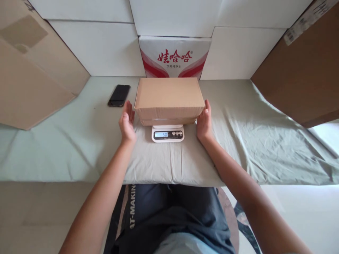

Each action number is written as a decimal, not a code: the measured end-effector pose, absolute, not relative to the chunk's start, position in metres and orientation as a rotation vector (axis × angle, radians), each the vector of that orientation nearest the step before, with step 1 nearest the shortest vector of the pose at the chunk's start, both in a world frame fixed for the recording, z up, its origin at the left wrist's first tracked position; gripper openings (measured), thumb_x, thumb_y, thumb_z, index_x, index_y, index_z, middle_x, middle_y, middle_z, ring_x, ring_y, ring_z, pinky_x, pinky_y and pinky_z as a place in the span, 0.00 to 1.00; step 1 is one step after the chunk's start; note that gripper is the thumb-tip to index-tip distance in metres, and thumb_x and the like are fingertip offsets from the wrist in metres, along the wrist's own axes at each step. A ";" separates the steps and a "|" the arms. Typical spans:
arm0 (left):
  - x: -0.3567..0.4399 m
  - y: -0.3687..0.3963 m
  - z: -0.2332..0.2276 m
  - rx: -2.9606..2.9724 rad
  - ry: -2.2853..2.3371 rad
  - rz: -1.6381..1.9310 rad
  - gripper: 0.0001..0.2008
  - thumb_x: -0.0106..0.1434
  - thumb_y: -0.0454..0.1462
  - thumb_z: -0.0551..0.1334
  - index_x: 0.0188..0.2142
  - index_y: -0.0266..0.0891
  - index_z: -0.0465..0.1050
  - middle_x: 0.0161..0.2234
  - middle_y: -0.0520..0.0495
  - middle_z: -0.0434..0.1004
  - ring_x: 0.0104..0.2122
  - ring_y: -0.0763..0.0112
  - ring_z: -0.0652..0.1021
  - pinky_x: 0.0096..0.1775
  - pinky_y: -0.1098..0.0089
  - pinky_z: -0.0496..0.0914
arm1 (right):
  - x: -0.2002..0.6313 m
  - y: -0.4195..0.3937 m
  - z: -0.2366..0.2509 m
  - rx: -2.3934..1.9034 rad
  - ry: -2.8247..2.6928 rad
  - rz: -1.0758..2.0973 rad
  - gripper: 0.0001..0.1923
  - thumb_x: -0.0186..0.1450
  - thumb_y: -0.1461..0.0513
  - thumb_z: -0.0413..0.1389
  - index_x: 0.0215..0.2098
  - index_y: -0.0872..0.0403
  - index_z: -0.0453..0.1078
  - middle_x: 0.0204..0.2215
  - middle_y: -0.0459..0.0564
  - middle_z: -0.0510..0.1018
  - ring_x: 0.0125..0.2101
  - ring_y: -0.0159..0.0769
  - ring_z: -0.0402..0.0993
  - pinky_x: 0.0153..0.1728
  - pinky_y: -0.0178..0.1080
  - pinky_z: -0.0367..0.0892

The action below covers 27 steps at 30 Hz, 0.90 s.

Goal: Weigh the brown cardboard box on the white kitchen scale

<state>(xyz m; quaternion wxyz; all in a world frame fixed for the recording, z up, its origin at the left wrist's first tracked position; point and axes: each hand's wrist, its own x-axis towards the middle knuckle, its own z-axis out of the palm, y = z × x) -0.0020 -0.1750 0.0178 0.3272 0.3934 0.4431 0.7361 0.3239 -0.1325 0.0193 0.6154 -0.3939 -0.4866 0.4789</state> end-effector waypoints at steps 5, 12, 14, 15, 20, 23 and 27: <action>0.000 -0.174 0.016 1.061 1.183 1.880 0.51 0.59 0.72 0.67 0.71 0.47 0.77 0.81 0.38 0.65 0.82 0.42 0.61 0.79 0.50 0.62 | 0.328 -0.128 0.014 -0.913 -1.160 1.084 0.59 0.63 0.24 0.51 0.83 0.35 0.42 0.89 0.47 0.44 0.88 0.52 0.41 0.87 0.68 0.43; 0.003 -0.175 0.019 1.044 1.183 1.877 0.51 0.55 0.73 0.69 0.69 0.48 0.80 0.80 0.39 0.66 0.82 0.41 0.62 0.80 0.49 0.61 | 0.330 -0.127 0.014 -0.924 -1.126 1.102 0.59 0.63 0.25 0.53 0.82 0.40 0.45 0.88 0.51 0.48 0.87 0.52 0.46 0.87 0.64 0.46; 0.001 -0.174 0.016 1.071 1.189 1.860 0.50 0.56 0.73 0.68 0.69 0.49 0.80 0.81 0.41 0.66 0.82 0.41 0.61 0.80 0.49 0.60 | 0.330 -0.127 0.014 -0.928 -1.125 1.110 0.59 0.63 0.25 0.52 0.82 0.40 0.44 0.88 0.51 0.48 0.87 0.51 0.46 0.87 0.63 0.46; 0.000 -0.173 0.014 1.084 1.196 1.855 0.50 0.56 0.73 0.68 0.69 0.49 0.79 0.81 0.41 0.66 0.82 0.41 0.61 0.80 0.48 0.60 | 0.330 -0.127 0.015 -0.931 -1.120 1.110 0.59 0.63 0.25 0.52 0.82 0.39 0.44 0.88 0.50 0.48 0.87 0.51 0.46 0.87 0.63 0.46; -0.006 -0.168 0.006 1.133 1.202 1.853 0.51 0.57 0.74 0.67 0.70 0.50 0.78 0.80 0.44 0.67 0.82 0.43 0.63 0.79 0.50 0.63 | 0.328 -0.128 0.019 -0.956 -1.104 1.108 0.65 0.59 0.24 0.54 0.83 0.42 0.43 0.88 0.53 0.48 0.87 0.53 0.46 0.87 0.64 0.46; -0.006 -0.166 0.004 1.126 1.155 1.884 0.51 0.57 0.74 0.68 0.69 0.48 0.79 0.79 0.42 0.70 0.81 0.42 0.65 0.79 0.49 0.65 | 0.326 -0.132 0.024 -0.954 -1.082 1.106 0.62 0.60 0.24 0.55 0.83 0.40 0.48 0.87 0.50 0.52 0.87 0.53 0.48 0.87 0.63 0.46; -0.006 -0.166 0.002 1.121 1.133 1.900 0.49 0.58 0.72 0.69 0.69 0.49 0.80 0.78 0.43 0.72 0.81 0.41 0.65 0.78 0.48 0.66 | 0.323 -0.137 0.031 -0.938 -1.030 1.102 0.54 0.62 0.26 0.56 0.79 0.35 0.57 0.86 0.44 0.55 0.87 0.51 0.49 0.87 0.63 0.46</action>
